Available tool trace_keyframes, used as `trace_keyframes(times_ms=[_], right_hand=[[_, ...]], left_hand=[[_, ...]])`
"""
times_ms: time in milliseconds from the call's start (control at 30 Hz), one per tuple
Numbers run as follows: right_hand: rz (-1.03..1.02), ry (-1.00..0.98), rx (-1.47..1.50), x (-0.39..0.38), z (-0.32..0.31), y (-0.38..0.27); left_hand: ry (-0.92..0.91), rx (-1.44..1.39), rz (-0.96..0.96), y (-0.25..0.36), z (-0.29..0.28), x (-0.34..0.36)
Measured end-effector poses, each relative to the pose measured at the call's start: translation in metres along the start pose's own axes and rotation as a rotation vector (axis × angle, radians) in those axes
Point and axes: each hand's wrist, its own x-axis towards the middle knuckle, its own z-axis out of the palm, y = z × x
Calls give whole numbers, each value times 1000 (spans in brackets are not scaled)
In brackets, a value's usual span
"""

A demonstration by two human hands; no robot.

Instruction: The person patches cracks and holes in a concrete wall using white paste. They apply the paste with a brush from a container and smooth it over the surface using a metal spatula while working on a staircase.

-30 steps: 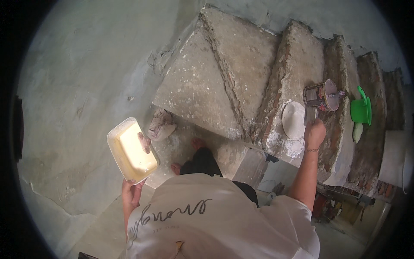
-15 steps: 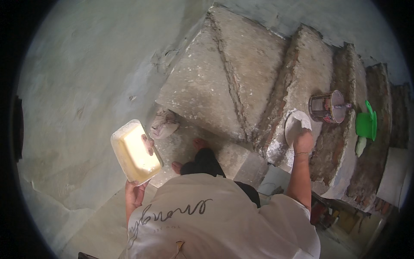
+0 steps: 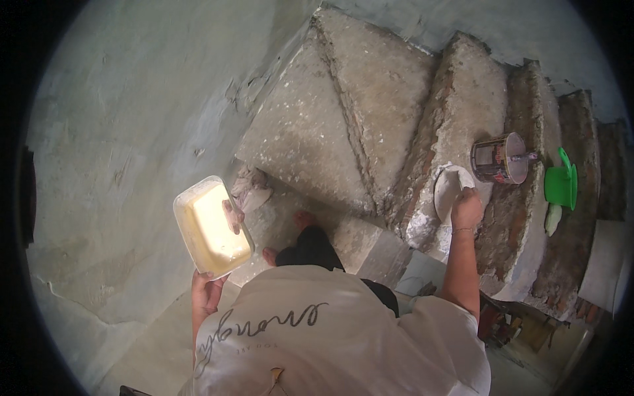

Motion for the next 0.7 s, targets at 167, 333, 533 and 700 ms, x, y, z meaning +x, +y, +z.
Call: trace_keyframes(times_ms=[167, 333, 533, 700], right_hand=[[-92, 28, 37, -7, -25, 3], [-47, 130, -5, 9, -7, 14], [-93, 27, 74, -19, -7, -14], [-5, 12, 106, -38, -21, 10]], left_hand=[[15, -3, -7, -1, -2, -2], [-30, 106, -32, -1, -7, 7], [-7, 20, -31, 0, -8, 8], [-11, 3, -22, -3, -14, 5]])
